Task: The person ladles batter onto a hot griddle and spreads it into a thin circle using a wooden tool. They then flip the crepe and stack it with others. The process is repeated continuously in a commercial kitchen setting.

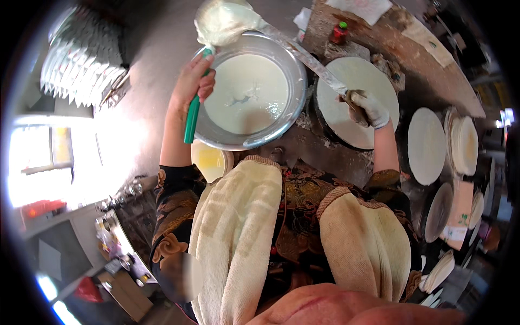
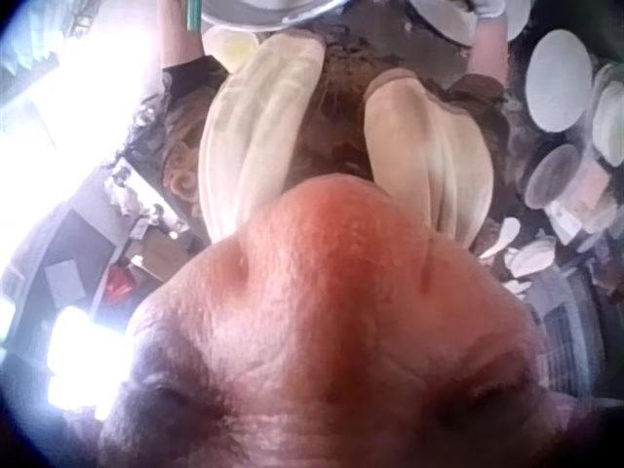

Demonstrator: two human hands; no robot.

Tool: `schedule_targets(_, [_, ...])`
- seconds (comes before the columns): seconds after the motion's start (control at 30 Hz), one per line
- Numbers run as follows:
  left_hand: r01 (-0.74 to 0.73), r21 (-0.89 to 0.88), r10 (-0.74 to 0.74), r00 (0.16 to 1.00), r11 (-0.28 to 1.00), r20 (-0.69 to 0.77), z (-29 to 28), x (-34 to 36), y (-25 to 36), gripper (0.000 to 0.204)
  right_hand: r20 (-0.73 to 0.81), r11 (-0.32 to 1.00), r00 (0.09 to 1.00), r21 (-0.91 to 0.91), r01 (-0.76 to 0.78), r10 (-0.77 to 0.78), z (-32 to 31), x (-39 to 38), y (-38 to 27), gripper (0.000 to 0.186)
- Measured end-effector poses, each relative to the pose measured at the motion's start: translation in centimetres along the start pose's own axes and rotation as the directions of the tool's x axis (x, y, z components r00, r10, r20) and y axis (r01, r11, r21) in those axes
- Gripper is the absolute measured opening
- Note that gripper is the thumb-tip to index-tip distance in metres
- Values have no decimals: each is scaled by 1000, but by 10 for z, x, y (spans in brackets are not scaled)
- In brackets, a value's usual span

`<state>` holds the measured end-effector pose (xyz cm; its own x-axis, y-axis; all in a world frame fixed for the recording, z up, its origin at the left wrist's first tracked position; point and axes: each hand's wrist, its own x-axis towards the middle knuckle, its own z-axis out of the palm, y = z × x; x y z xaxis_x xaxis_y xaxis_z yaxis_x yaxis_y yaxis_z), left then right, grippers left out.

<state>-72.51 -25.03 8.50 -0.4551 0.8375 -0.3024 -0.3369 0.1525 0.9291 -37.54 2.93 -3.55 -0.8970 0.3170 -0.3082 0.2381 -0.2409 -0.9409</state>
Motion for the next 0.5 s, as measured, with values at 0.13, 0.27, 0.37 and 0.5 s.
schedule_targets(0.13, [571,-330,-379,783,752,493,27,56,-49,31,-127,991,984,62,-115,122,26,-44,-4,43])
schedule_targets(0.27, [793,-363,-381,569,490,729,77,100,-97,21,-400,986,904,-3,-167,152,0,-178,69,43])
schedule_targets(0.37, [801,-228,-496,537,554,682,154,104,-111,28,-702,952,702,-116,-283,123,-2,-294,82,42])
schedule_targets(0.5, [792,94,-613,384,603,691,288,87,-128,15,-805,873,481,-465,-146,-349,15,-348,85,41])
